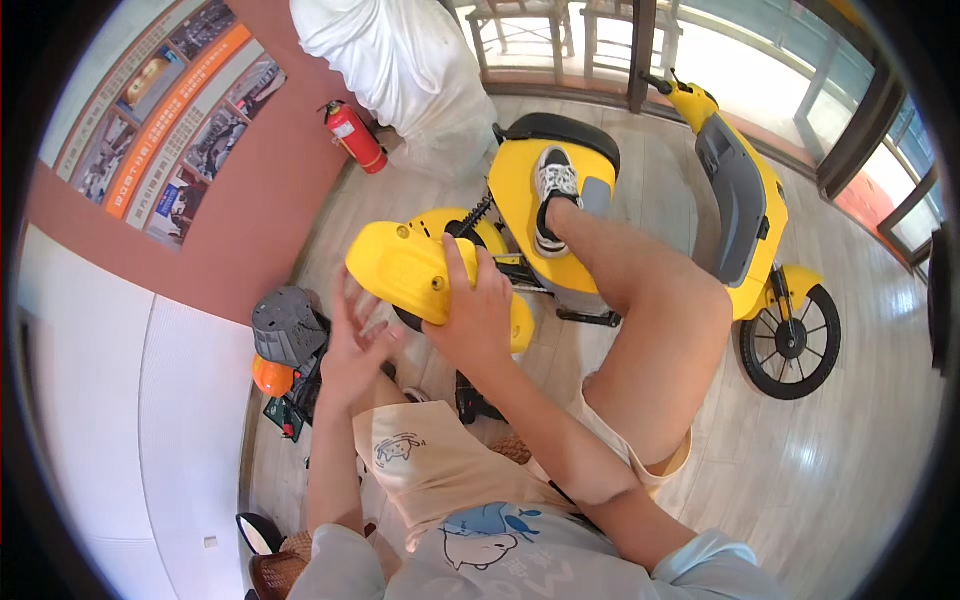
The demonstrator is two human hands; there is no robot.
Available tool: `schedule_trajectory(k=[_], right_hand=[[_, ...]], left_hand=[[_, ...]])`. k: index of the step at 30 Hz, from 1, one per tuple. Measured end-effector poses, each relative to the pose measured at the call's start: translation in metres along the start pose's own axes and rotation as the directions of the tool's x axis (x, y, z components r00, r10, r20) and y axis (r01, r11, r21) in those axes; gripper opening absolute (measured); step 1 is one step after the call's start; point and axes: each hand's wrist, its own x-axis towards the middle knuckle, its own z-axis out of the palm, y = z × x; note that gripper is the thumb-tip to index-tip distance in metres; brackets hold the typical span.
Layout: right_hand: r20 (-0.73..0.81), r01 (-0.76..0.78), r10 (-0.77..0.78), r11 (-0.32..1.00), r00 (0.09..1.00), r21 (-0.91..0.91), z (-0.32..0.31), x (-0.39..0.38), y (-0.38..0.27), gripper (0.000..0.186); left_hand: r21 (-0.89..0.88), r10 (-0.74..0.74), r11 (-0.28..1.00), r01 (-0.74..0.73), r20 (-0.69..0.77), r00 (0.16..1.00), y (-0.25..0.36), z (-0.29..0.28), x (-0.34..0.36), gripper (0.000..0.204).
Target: Use a power drill to install a protective cover on an electric scooter.
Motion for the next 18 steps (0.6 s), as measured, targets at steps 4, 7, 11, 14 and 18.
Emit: schedule_trajectory(k=[4,7,11,14,18], right_hand=[[0.011,0.056,-0.056,0.998,0.998,0.03,-0.019,0.002,0.005,0.096],[0.001,0.08,-0.08,0.997,0.997,0.006,-0.018,0.0,0.002,0.101],[-0.008,0.086,-0.086,0.996,0.996,0.038,-0.005,-0.003,0.0,0.108],[0.029,0.059,-0.058,0.998,0.998,-0.028,0.004,-0.007,-0.002,0.114],[0.161,0.06,-0.043,0.993,0.986,-0.104,0.016,-0.013,-0.011,0.113]], left_hand=[[-0.234,0.042,0.971,-0.053,-0.051,0.998,0.05,0.007,0.026,0.081],[-0.165,0.083,0.983,-0.077,0.03,0.996,0.063,0.016,0.037,0.063],[-0.34,0.035,0.937,-0.074,-0.118,0.992,0.045,0.011,0.042,0.038],[-0.547,0.002,0.832,-0.095,-0.168,0.986,0.024,-0.018,0.032,0.033],[-0.718,-0.051,0.677,-0.162,-0.266,0.963,-0.005,-0.062,0.011,0.032]])
